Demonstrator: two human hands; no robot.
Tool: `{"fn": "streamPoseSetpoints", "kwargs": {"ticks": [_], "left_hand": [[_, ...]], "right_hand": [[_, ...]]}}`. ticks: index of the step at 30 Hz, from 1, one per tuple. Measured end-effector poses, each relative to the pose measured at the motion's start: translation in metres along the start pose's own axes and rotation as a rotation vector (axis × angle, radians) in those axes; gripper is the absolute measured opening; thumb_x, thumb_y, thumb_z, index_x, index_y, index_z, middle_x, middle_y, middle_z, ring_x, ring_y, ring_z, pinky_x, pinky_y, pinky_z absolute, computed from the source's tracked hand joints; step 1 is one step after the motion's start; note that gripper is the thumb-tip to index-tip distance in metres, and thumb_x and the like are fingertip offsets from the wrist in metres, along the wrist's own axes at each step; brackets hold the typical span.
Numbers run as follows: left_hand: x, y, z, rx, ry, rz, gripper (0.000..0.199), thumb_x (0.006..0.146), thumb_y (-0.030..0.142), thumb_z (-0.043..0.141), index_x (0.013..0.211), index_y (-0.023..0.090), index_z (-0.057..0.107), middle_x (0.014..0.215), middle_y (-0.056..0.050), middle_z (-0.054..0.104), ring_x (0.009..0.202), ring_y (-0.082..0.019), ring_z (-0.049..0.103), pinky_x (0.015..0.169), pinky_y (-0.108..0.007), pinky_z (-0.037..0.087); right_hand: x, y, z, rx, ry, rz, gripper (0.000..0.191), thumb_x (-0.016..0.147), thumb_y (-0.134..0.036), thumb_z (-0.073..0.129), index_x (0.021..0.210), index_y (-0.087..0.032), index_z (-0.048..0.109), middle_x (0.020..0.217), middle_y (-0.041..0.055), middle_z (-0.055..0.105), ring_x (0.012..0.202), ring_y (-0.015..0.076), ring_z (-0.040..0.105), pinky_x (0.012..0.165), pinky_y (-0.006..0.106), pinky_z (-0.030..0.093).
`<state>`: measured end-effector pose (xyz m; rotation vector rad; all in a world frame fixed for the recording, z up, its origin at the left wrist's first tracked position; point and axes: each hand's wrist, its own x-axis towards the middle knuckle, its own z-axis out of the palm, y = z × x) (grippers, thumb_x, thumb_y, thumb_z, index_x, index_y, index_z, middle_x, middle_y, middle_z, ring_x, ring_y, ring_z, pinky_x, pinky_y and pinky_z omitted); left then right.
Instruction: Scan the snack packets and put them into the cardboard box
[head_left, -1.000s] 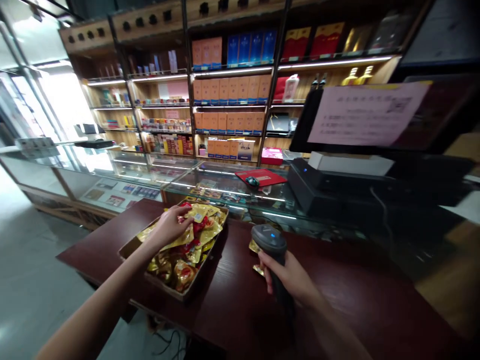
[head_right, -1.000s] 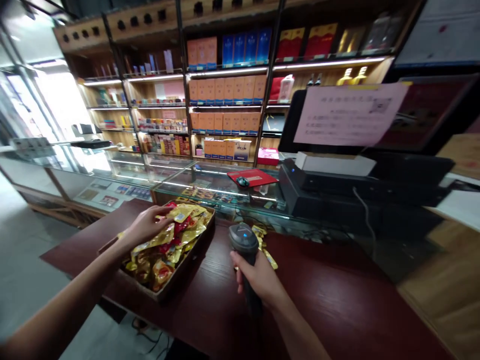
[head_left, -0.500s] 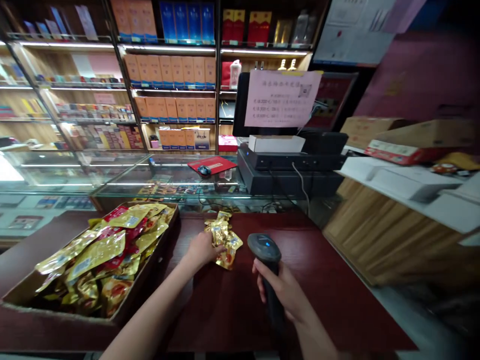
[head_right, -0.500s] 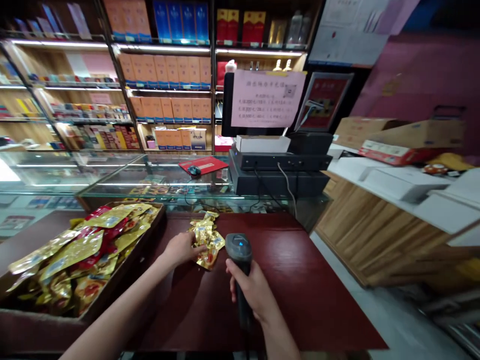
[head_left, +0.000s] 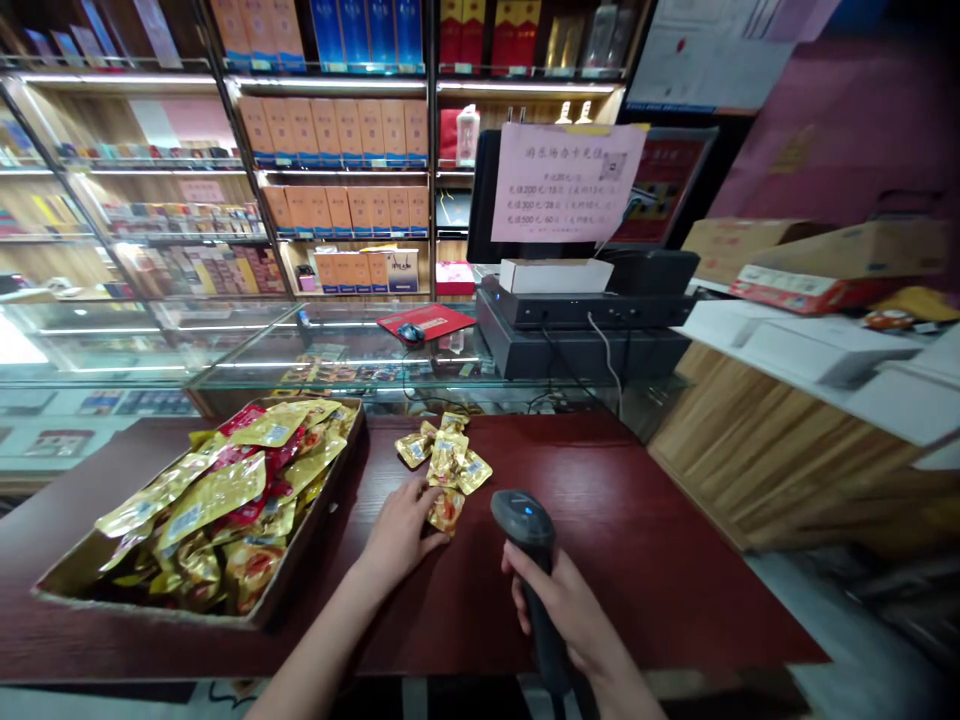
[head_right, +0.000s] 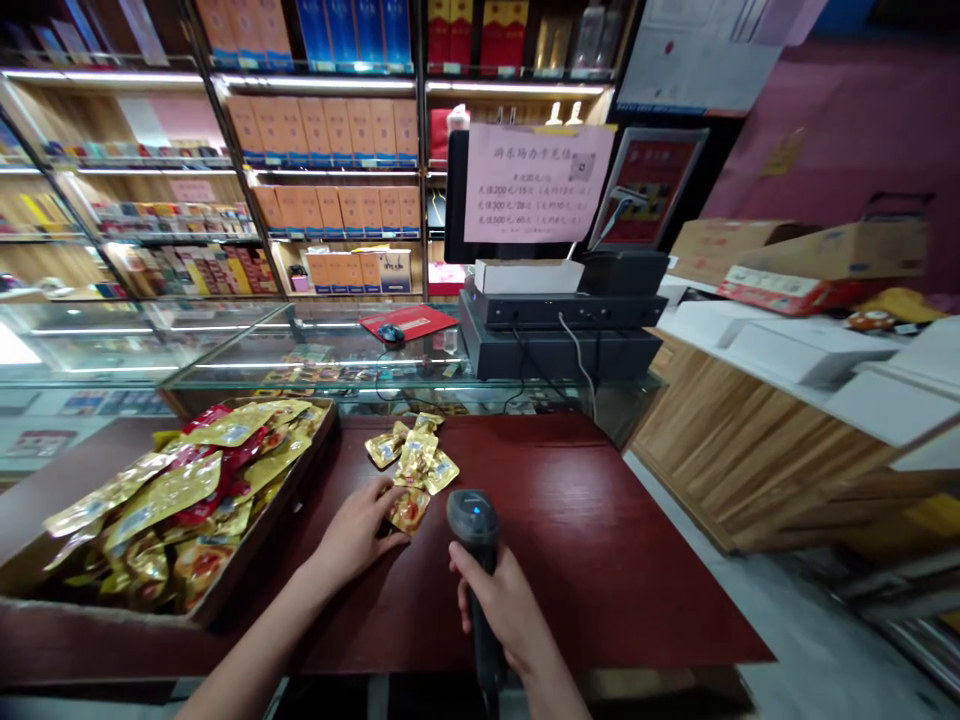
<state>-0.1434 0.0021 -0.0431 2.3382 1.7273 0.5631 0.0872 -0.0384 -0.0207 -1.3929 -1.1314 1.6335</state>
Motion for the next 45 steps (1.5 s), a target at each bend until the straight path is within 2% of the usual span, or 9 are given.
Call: {"fn": "streamPoseSetpoints", "kwargs": {"ticks": [4, 7, 10, 14, 17, 23, 30, 35, 45], "left_hand": [[-0.013, -0.012, -0.006, 0.021, -0.037, -0.046, 0.04, 0.087, 0.024, 0.057, 0.126, 0.021, 0.057, 0.116, -0.011, 0.059, 0.103, -0.024, 0.061, 0.091, -0.035, 0.047], [-0.013, -0.027, -0.012, -0.109, 0.028, -0.081, 0.04, 0.085, 0.019, 0.053, 0.125, 0.021, 0.059, 0.115, -0.01, 0.062, 0.096, -0.022, 0.064, 0.088, -0.032, 0.047], [-0.006, -0.04, -0.018, -0.467, 0.135, -0.242, 0.035, 0.082, 0.022, 0.056, 0.115, 0.018, 0.065, 0.105, -0.01, 0.068, 0.083, -0.019, 0.066, 0.081, -0.031, 0.05], [0.008, -0.043, -0.029, -1.205, 0.019, -0.487, 0.035, 0.08, 0.03, 0.06, 0.109, 0.012, 0.066, 0.091, -0.011, 0.072, 0.07, -0.017, 0.066, 0.068, -0.029, 0.052], [0.016, -0.04, -0.037, -1.456, -0.006, -0.518, 0.04, 0.076, 0.037, 0.07, 0.107, 0.012, 0.066, 0.095, -0.012, 0.072, 0.071, -0.016, 0.067, 0.066, -0.027, 0.051], [0.026, -0.041, -0.038, -1.378, 0.069, -0.427, 0.052, 0.058, 0.039, 0.087, 0.101, 0.012, 0.072, 0.091, -0.009, 0.074, 0.071, -0.015, 0.066, 0.064, -0.022, 0.048], [0.028, -0.048, -0.026, -1.556, 0.1, -0.56, 0.051, 0.048, 0.031, 0.092, 0.092, 0.013, 0.075, 0.091, -0.009, 0.075, 0.069, -0.012, 0.066, 0.068, -0.022, 0.05], [0.029, -0.041, -0.032, -1.602, 0.167, -0.646, 0.045, 0.044, 0.02, 0.092, 0.083, 0.012, 0.072, 0.079, -0.005, 0.073, 0.062, -0.009, 0.064, 0.062, -0.02, 0.048], [0.029, -0.034, -0.038, -1.564, 0.101, -0.534, 0.046, 0.045, 0.026, 0.092, 0.085, 0.01, 0.073, 0.077, -0.007, 0.073, 0.064, -0.011, 0.064, 0.067, -0.023, 0.049]], "right_hand": [[-0.01, 0.004, 0.018, -0.027, -0.053, -0.022, 0.052, 0.073, -0.065, 0.067, 0.085, -0.017, 0.052, 0.047, -0.007, 0.052, 0.037, 0.0072, 0.045, 0.038, 0.019, 0.038], [-0.016, 0.004, 0.03, -0.048, -0.055, -0.069, 0.05, 0.075, -0.064, 0.065, 0.084, -0.016, 0.052, 0.047, -0.0071, 0.051, 0.036, 0.0067, 0.043, 0.037, 0.019, 0.036], [-0.017, -0.003, 0.04, -0.055, -0.03, -0.114, 0.048, 0.075, -0.062, 0.066, 0.081, -0.018, 0.049, 0.046, -0.0077, 0.05, 0.035, 0.0065, 0.042, 0.036, 0.019, 0.035], [-0.011, -0.02, 0.053, -0.059, -0.042, -0.186, 0.045, 0.077, -0.06, 0.066, 0.078, -0.018, 0.05, 0.043, -0.0077, 0.049, 0.033, 0.0066, 0.041, 0.036, 0.019, 0.033], [-0.007, -0.032, 0.064, -0.086, -0.041, -0.253, 0.041, 0.079, -0.057, 0.065, 0.078, -0.018, 0.051, 0.042, -0.0077, 0.048, 0.033, 0.0072, 0.043, 0.036, 0.019, 0.033], [-0.005, -0.046, 0.089, -0.091, -0.064, -0.297, 0.037, 0.08, -0.052, 0.065, 0.079, -0.019, 0.049, 0.041, -0.0093, 0.048, 0.032, 0.0077, 0.043, 0.035, 0.019, 0.034], [0.0, -0.049, 0.111, -0.068, -0.109, -0.277, 0.032, 0.079, -0.048, 0.063, 0.082, -0.019, 0.049, 0.039, -0.0097, 0.048, 0.029, 0.0077, 0.041, 0.033, 0.018, 0.032], [0.001, -0.053, 0.116, -0.046, -0.094, -0.28, 0.032, 0.077, -0.047, 0.066, 0.079, -0.019, 0.049, 0.037, -0.0099, 0.047, 0.028, 0.0065, 0.039, 0.032, 0.017, 0.032], [0.001, -0.054, 0.115, -0.041, -0.078, -0.268, 0.036, 0.075, -0.05, 0.067, 0.076, -0.019, 0.049, 0.037, -0.009, 0.048, 0.028, 0.0068, 0.04, 0.032, 0.018, 0.032]]}}
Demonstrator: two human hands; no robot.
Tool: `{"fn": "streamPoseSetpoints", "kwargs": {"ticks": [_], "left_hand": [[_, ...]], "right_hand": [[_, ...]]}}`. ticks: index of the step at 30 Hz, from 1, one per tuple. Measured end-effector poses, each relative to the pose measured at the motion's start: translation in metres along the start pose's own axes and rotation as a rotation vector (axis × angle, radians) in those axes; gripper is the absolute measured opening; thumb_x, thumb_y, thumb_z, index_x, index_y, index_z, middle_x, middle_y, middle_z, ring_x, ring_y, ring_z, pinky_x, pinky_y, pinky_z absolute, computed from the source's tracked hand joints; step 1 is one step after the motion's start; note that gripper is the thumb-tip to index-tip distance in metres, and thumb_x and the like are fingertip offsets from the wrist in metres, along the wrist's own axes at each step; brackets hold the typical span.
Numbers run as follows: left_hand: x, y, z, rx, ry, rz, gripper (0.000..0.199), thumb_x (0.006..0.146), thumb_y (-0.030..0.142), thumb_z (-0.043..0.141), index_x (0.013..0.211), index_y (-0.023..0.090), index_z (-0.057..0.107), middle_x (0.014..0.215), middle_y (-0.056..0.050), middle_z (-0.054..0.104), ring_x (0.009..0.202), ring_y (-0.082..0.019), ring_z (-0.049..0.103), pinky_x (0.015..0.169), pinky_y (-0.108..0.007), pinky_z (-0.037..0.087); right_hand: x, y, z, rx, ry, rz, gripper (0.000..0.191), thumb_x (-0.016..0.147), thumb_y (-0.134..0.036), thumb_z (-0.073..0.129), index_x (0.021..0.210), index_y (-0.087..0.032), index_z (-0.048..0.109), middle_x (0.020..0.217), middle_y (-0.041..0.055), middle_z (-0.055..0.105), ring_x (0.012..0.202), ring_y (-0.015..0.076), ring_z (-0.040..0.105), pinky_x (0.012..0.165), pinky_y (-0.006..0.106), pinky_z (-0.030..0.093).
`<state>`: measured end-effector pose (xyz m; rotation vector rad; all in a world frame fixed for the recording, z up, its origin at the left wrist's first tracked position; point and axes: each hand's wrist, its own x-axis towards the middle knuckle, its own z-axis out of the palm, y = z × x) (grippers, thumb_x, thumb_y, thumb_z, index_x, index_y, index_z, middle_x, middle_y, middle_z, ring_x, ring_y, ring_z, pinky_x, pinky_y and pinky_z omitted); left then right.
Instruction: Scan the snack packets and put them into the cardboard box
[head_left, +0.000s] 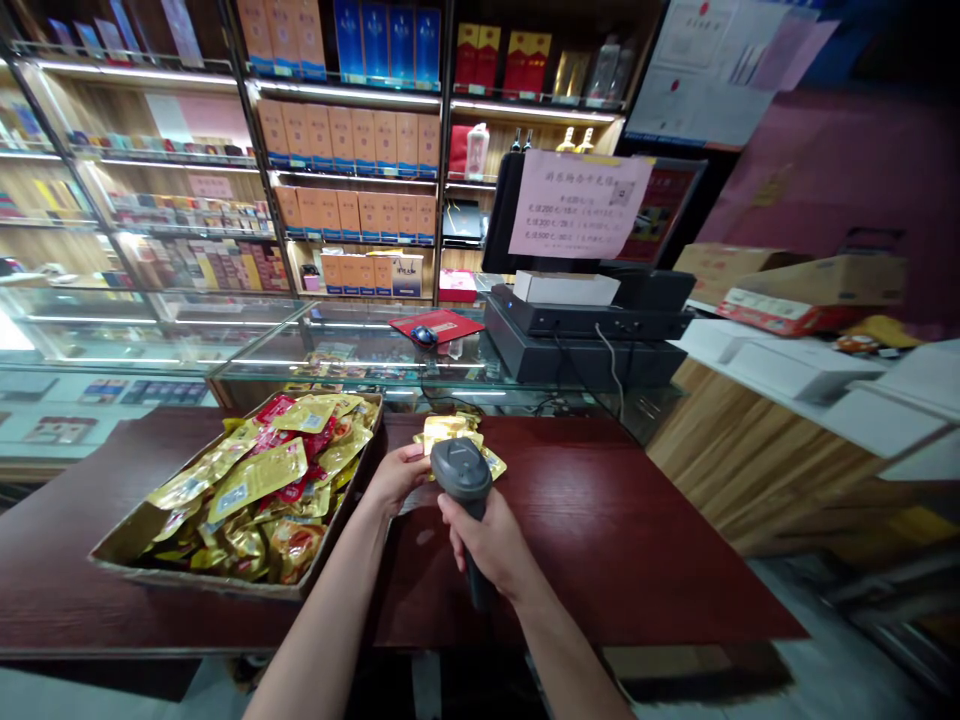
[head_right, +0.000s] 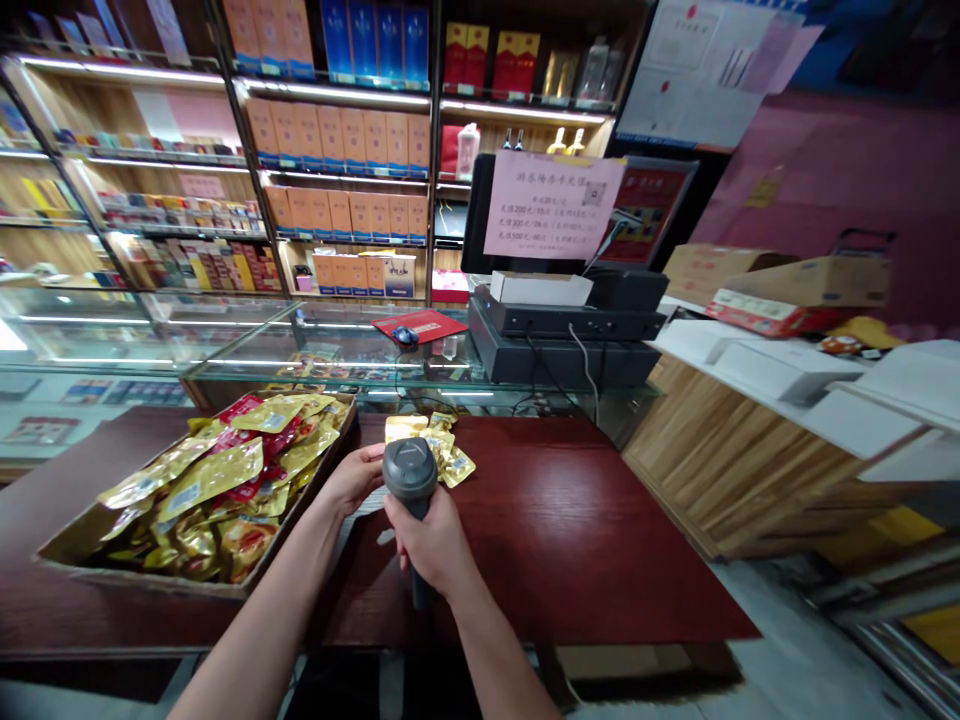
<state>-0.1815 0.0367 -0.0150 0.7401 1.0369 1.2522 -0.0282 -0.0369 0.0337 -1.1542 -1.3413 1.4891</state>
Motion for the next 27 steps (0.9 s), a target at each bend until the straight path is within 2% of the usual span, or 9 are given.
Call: {"fn": "streamPoseSetpoints", "kwargs": {"ticks": [3, 5, 8, 10, 12, 15, 20, 23, 27], "left_hand": [[0.0, -0.001, 0.001, 0.003, 0.056, -0.003, 0.049, 0.044, 0.028, 0.093, 0.085, 0.011, 0.072, 0.079, -0.007, 0.073, 0.065, -0.012, 0.065, 0.068, -0.024, 0.049], [-0.005, 0.003, 0.002, 0.032, 0.056, 0.041, 0.05, 0.048, 0.033, 0.092, 0.087, 0.011, 0.07, 0.083, -0.008, 0.074, 0.066, -0.013, 0.065, 0.067, -0.024, 0.049], [-0.022, 0.021, 0.002, 0.098, 0.054, 0.189, 0.05, 0.054, 0.04, 0.088, 0.091, 0.012, 0.069, 0.088, -0.01, 0.074, 0.073, -0.016, 0.067, 0.07, -0.025, 0.05], [-0.04, 0.04, -0.005, 0.189, 0.099, 0.277, 0.048, 0.057, 0.04, 0.086, 0.093, 0.013, 0.068, 0.089, -0.009, 0.074, 0.078, -0.018, 0.068, 0.072, -0.027, 0.05], [-0.063, 0.059, -0.02, 0.336, 0.172, 0.319, 0.045, 0.061, 0.039, 0.084, 0.095, 0.014, 0.069, 0.09, -0.009, 0.074, 0.078, -0.019, 0.068, 0.072, -0.027, 0.05], [-0.101, 0.082, -0.053, 0.568, 0.27, 0.347, 0.039, 0.065, 0.038, 0.08, 0.094, 0.013, 0.07, 0.085, -0.006, 0.074, 0.073, -0.019, 0.067, 0.068, -0.025, 0.049], [-0.152, 0.097, -0.104, 0.741, 0.289, 0.243, 0.03, 0.067, 0.038, 0.076, 0.084, 0.014, 0.073, 0.073, -0.002, 0.071, 0.066, -0.016, 0.062, 0.059, -0.022, 0.044], [-0.165, 0.095, -0.121, 0.765, 0.252, 0.194, 0.031, 0.068, 0.039, 0.075, 0.086, 0.014, 0.074, 0.075, -0.003, 0.072, 0.065, -0.016, 0.061, 0.057, -0.021, 0.043], [-0.165, 0.086, -0.135, 0.818, 0.193, 0.195, 0.035, 0.072, 0.036, 0.071, 0.099, 0.014, 0.076, 0.089, -0.006, 0.075, 0.076, -0.02, 0.064, 0.066, -0.024, 0.046]], "right_hand": [[-0.002, 0.0, -0.003, 0.007, -0.005, -0.015, 0.038, 0.075, -0.052, 0.067, 0.078, -0.019, 0.05, 0.04, -0.0087, 0.049, 0.029, 0.0068, 0.04, 0.033, 0.018, 0.032], [-0.004, 0.0, -0.006, 0.005, -0.02, -0.028, 0.039, 0.076, -0.055, 0.067, 0.077, -0.019, 0.051, 0.041, -0.0077, 0.05, 0.031, 0.0075, 0.041, 0.035, 0.019, 0.033], [-0.005, 0.0, -0.011, -0.025, -0.011, -0.047, 0.043, 0.076, -0.059, 0.067, 0.073, -0.02, 0.051, 0.042, -0.0054, 0.05, 0.033, 0.0092, 0.043, 0.036, 0.022, 0.034], [-0.005, -0.002, -0.011, -0.05, -0.011, -0.056, 0.045, 0.076, -0.061, 0.067, 0.07, -0.02, 0.051, 0.042, -0.0042, 0.05, 0.034, 0.0097, 0.044, 0.037, 0.023, 0.034], [-0.005, -0.004, -0.008, -0.058, -0.027, -0.049, 0.045, 0.075, -0.062, 0.067, 0.07, -0.02, 0.052, 0.042, -0.0039, 0.05, 0.034, 0.0099, 0.044, 0.037, 0.023, 0.034], [-0.002, -0.006, 0.001, -0.055, -0.062, -0.043, 0.045, 0.076, -0.062, 0.067, 0.071, -0.02, 0.053, 0.042, -0.0043, 0.049, 0.034, 0.0095, 0.043, 0.037, 0.023, 0.034], [0.006, 0.001, 0.019, -0.072, -0.153, -0.088, 0.044, 0.079, -0.06, 0.065, 0.07, -0.019, 0.052, 0.043, -0.0045, 0.049, 0.034, 0.0089, 0.043, 0.038, 0.023, 0.035], [0.009, 0.006, 0.03, -0.091, -0.191, -0.095, 0.044, 0.079, -0.06, 0.065, 0.07, -0.019, 0.05, 0.042, -0.0047, 0.049, 0.034, 0.0095, 0.044, 0.037, 0.023, 0.035], [0.009, 0.002, 0.044, -0.102, -0.254, -0.098, 0.044, 0.078, -0.061, 0.065, 0.075, -0.02, 0.05, 0.043, -0.0053, 0.05, 0.033, 0.0101, 0.045, 0.037, 0.023, 0.034]]}}
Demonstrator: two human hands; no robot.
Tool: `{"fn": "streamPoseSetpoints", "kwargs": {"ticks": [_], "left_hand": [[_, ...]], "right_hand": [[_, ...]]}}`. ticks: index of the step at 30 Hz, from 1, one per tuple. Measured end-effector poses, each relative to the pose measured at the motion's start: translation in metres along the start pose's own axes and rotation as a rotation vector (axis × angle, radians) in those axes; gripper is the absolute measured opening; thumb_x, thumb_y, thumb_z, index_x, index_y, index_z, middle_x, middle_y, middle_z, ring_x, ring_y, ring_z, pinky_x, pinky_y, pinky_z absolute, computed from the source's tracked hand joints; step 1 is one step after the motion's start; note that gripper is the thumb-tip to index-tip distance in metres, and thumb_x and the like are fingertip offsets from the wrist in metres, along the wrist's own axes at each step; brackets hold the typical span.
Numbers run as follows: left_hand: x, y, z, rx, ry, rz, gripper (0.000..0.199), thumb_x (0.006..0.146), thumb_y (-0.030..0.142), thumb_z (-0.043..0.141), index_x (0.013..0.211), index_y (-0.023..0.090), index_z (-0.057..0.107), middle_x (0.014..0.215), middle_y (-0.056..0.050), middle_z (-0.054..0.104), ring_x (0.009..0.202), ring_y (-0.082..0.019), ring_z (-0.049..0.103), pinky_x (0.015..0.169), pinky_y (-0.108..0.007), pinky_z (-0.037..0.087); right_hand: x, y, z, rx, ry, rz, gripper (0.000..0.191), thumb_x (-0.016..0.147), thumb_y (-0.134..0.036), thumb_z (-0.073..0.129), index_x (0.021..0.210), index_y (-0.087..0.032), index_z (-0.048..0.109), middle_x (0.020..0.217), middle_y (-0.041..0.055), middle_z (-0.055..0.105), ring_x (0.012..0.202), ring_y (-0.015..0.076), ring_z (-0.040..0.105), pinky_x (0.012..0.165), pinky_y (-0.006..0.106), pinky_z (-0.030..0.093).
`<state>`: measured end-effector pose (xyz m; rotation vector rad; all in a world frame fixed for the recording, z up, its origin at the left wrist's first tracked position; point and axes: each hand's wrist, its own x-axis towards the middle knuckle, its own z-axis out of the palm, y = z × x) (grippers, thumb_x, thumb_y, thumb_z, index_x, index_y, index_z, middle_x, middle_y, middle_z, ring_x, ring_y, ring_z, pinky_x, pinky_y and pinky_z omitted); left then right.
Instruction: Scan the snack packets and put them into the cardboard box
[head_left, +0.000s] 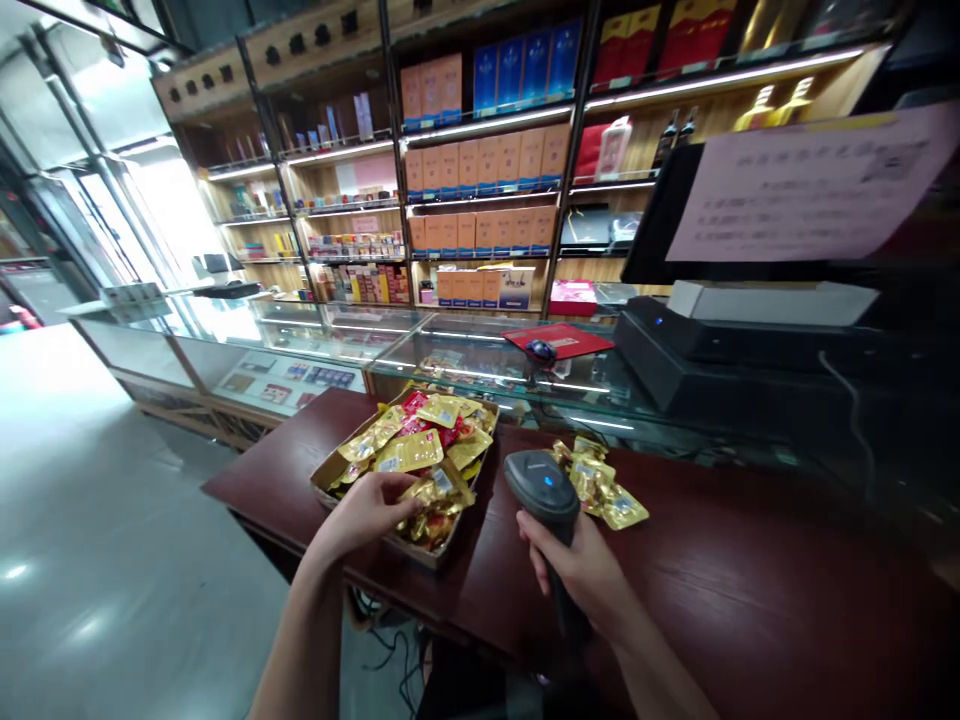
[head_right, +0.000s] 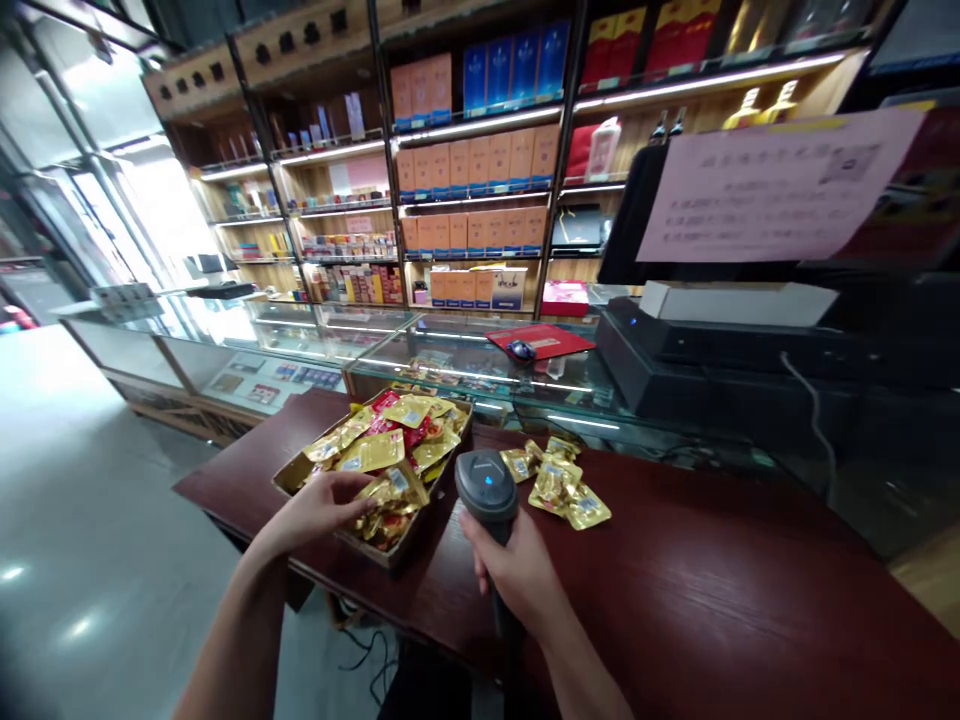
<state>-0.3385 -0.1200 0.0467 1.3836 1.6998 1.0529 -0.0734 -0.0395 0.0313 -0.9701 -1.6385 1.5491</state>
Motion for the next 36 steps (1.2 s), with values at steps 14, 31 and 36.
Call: {"fn": "streamPoseSetpoints", "kwargs": {"ticks": [14, 31, 36], "left_hand": [[0.025, 0.04, 0.048, 0.146, 0.389, 0.121, 0.026, 0.071, 0.038, 0.074, 0.092, 0.022, 0.075, 0.08, -0.006, 0.072, 0.071, -0.021, 0.063, 0.068, -0.028, 0.043], [0.177, 0.032, 0.265, 0.261, 0.045, 0.023, 0.061, 0.057, 0.028, 0.083, 0.112, 0.012, 0.062, 0.102, -0.019, 0.07, 0.1, -0.031, 0.064, 0.085, -0.033, 0.042], [0.182, 0.025, 0.263, 0.276, 0.032, -0.028, 0.048, 0.049, 0.03, 0.088, 0.09, 0.015, 0.067, 0.087, -0.013, 0.071, 0.091, -0.029, 0.066, 0.077, -0.031, 0.044]], "right_hand": [[-0.001, -0.004, -0.006, 0.019, 0.026, 0.04, 0.041, 0.076, -0.056, 0.068, 0.081, -0.019, 0.051, 0.044, -0.0066, 0.052, 0.035, 0.0094, 0.045, 0.038, 0.022, 0.037], [-0.053, 0.024, -0.143, 0.087, 0.45, 0.122, 0.046, 0.072, -0.061, 0.069, 0.073, -0.017, 0.056, 0.045, -0.0055, 0.052, 0.034, 0.0077, 0.045, 0.037, 0.02, 0.034], [-0.05, 0.027, -0.146, 0.147, 0.417, 0.111, 0.044, 0.073, -0.058, 0.07, 0.074, -0.017, 0.054, 0.045, -0.0063, 0.051, 0.034, 0.0079, 0.044, 0.037, 0.02, 0.035]]}}
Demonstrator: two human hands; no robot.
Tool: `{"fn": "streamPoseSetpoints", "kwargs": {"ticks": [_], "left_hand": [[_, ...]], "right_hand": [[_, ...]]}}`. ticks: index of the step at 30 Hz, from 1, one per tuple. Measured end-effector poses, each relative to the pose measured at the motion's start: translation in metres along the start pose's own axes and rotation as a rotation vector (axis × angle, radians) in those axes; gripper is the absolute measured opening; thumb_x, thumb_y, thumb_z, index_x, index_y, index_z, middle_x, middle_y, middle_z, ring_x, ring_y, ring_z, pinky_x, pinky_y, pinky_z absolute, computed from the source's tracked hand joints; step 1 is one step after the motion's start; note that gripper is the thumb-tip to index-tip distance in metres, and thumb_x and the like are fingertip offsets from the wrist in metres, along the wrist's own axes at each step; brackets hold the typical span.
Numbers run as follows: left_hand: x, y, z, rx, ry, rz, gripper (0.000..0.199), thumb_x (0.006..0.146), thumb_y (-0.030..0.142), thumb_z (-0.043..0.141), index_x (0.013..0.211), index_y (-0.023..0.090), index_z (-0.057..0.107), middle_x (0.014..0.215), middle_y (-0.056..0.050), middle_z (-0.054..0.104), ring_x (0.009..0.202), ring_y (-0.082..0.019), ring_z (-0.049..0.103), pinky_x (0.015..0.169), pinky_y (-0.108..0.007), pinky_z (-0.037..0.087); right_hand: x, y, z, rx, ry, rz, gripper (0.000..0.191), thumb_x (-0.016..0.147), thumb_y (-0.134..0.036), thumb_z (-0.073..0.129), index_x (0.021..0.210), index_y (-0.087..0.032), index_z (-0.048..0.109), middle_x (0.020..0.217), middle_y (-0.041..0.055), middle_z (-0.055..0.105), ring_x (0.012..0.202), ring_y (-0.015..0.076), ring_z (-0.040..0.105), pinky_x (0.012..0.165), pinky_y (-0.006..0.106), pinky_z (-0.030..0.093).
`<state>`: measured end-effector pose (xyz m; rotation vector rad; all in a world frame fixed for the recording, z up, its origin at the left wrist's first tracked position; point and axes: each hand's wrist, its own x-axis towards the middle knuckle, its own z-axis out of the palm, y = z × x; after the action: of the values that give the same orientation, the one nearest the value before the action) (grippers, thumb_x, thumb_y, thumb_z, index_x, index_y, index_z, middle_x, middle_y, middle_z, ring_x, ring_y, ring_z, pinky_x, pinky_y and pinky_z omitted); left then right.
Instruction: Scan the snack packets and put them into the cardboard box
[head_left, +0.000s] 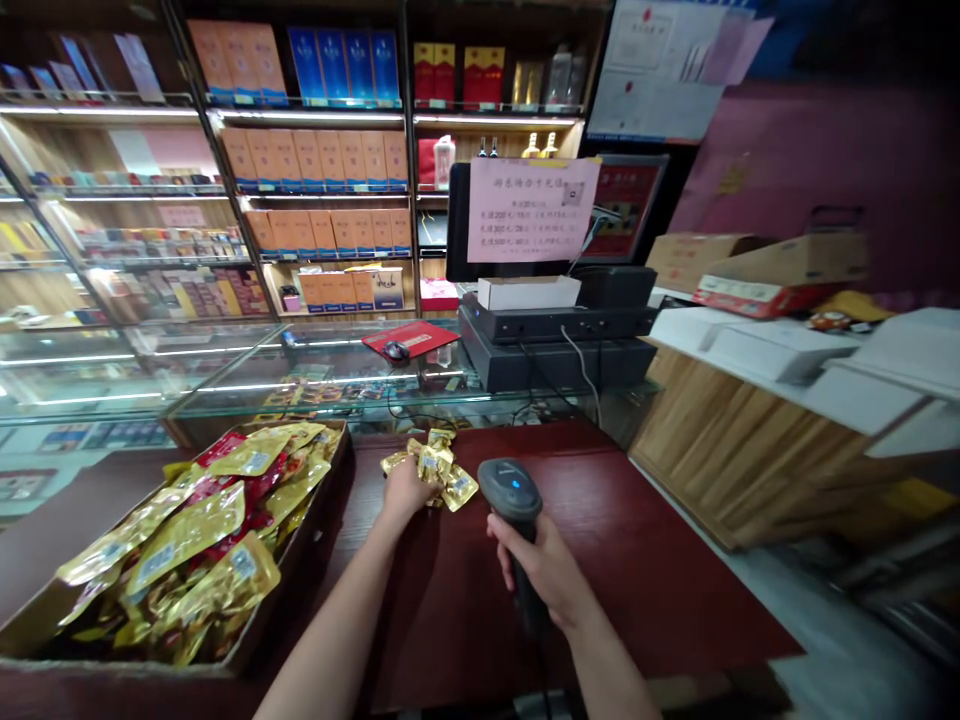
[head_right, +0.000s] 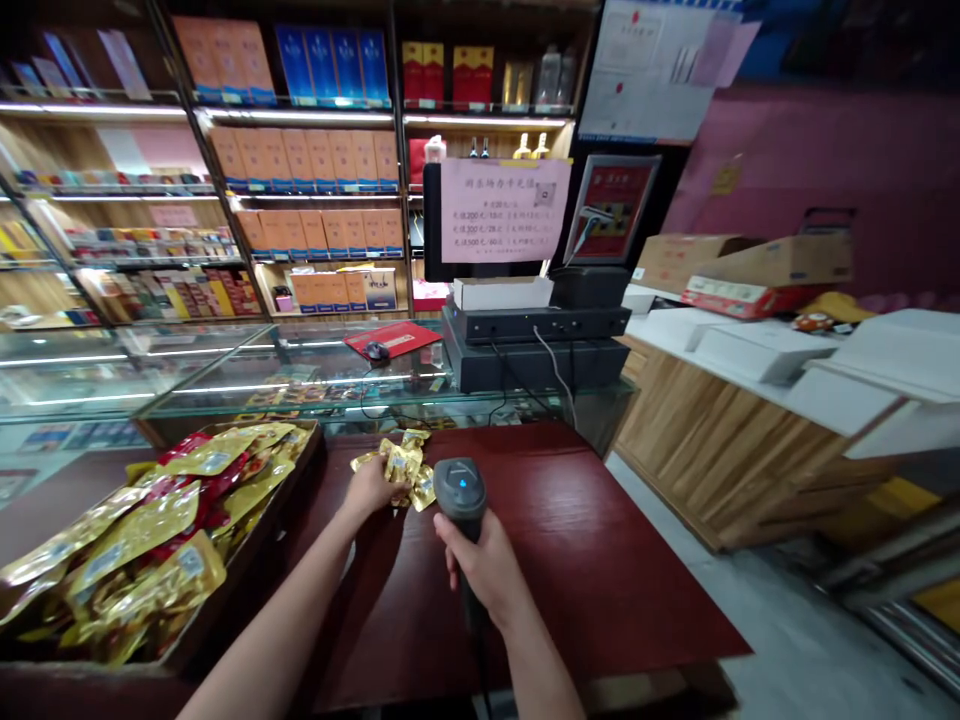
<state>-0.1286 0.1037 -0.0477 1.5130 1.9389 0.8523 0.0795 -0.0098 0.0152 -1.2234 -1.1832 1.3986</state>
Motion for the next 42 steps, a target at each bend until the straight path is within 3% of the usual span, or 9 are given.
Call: {"fn": "streamPoseSetpoints", "kwargs": {"ticks": [2, 5, 9, 15, 23, 32, 38, 42], "left_hand": [[-0.002, -0.006, 0.0, -0.108, -0.067, -0.033, 0.035, 0.049, 0.032, 0.087, 0.072, 0.014, 0.066, 0.072, -0.008, 0.069, 0.077, -0.025, 0.066, 0.069, -0.029, 0.044], [-0.009, -0.018, 0.0, -0.389, -0.136, -0.061, 0.034, 0.048, 0.034, 0.088, 0.06, 0.013, 0.064, 0.06, -0.004, 0.066, 0.061, -0.019, 0.063, 0.059, -0.026, 0.044], [-0.019, -0.022, -0.008, -0.705, -0.083, -0.042, 0.037, 0.044, 0.032, 0.089, 0.069, 0.013, 0.071, 0.066, -0.004, 0.071, 0.06, -0.017, 0.064, 0.06, -0.026, 0.049], [-0.022, -0.008, -0.025, -1.024, -0.006, -0.062, 0.051, 0.041, 0.034, 0.091, 0.083, 0.012, 0.072, 0.083, -0.01, 0.076, 0.073, -0.021, 0.07, 0.069, -0.029, 0.054], [-0.025, 0.004, -0.028, -1.039, 0.065, -0.034, 0.053, 0.044, 0.021, 0.087, 0.094, 0.01, 0.072, 0.084, -0.012, 0.077, 0.077, -0.024, 0.072, 0.067, -0.029, 0.056], [-0.029, 0.007, -0.03, -0.997, 0.085, -0.026, 0.047, 0.045, 0.017, 0.083, 0.09, 0.01, 0.072, 0.079, -0.012, 0.076, 0.08, -0.026, 0.072, 0.071, -0.032, 0.055], [-0.035, 0.013, -0.038, -0.89, 0.003, 0.121, 0.031, 0.055, 0.02, 0.075, 0.085, 0.014, 0.076, 0.086, -0.007, 0.077, 0.085, -0.025, 0.071, 0.077, -0.03, 0.054], [-0.037, 0.014, -0.039, -0.911, -0.013, 0.135, 0.028, 0.056, 0.018, 0.072, 0.083, 0.015, 0.076, 0.084, -0.005, 0.077, 0.081, -0.023, 0.071, 0.076, -0.028, 0.053]], "right_hand": [[0.0, 0.0, 0.004, 0.056, -0.05, -0.008, 0.043, 0.073, -0.056, 0.07, 0.074, -0.017, 0.053, 0.046, -0.0068, 0.05, 0.035, 0.0075, 0.044, 0.037, 0.02, 0.035], [-0.002, 0.001, 0.017, 0.083, -0.105, -0.015, 0.041, 0.074, -0.055, 0.07, 0.073, -0.017, 0.053, 0.046, -0.0072, 0.049, 0.035, 0.0065, 0.041, 0.036, 0.019, 0.034], [-0.004, 0.006, 0.041, -0.02, -0.077, -0.034, 0.041, 0.075, -0.056, 0.067, 0.07, -0.018, 0.052, 0.039, -0.0078, 0.046, 0.03, 0.0066, 0.038, 0.034, 0.019, 0.031], [0.004, 0.008, 0.072, -0.018, -0.091, -0.027, 0.035, 0.075, -0.049, 0.068, 0.071, -0.019, 0.051, 0.037, -0.0085, 0.046, 0.027, 0.0068, 0.037, 0.03, 0.018, 0.029], [0.012, 0.001, 0.091, -0.029, -0.107, -0.078, 0.033, 0.076, -0.043, 0.068, 0.062, -0.019, 0.051, 0.034, -0.0067, 0.044, 0.025, 0.0067, 0.037, 0.029, 0.018, 0.029], [0.01, 0.001, 0.092, -0.043, -0.109, -0.079, 0.032, 0.076, -0.041, 0.067, 0.06, -0.019, 0.051, 0.034, -0.0066, 0.044, 0.025, 0.0065, 0.037, 0.029, 0.018, 0.029], [0.012, 0.0, 0.091, -0.036, -0.094, -0.061, 0.034, 0.075, -0.043, 0.068, 0.059, -0.02, 0.049, 0.032, -0.0073, 0.042, 0.024, 0.0075, 0.037, 0.027, 0.019, 0.03], [0.012, 0.001, 0.091, -0.022, -0.086, -0.05, 0.033, 0.072, -0.045, 0.07, 0.061, -0.02, 0.05, 0.032, -0.0079, 0.042, 0.023, 0.0075, 0.037, 0.027, 0.019, 0.03]]}}
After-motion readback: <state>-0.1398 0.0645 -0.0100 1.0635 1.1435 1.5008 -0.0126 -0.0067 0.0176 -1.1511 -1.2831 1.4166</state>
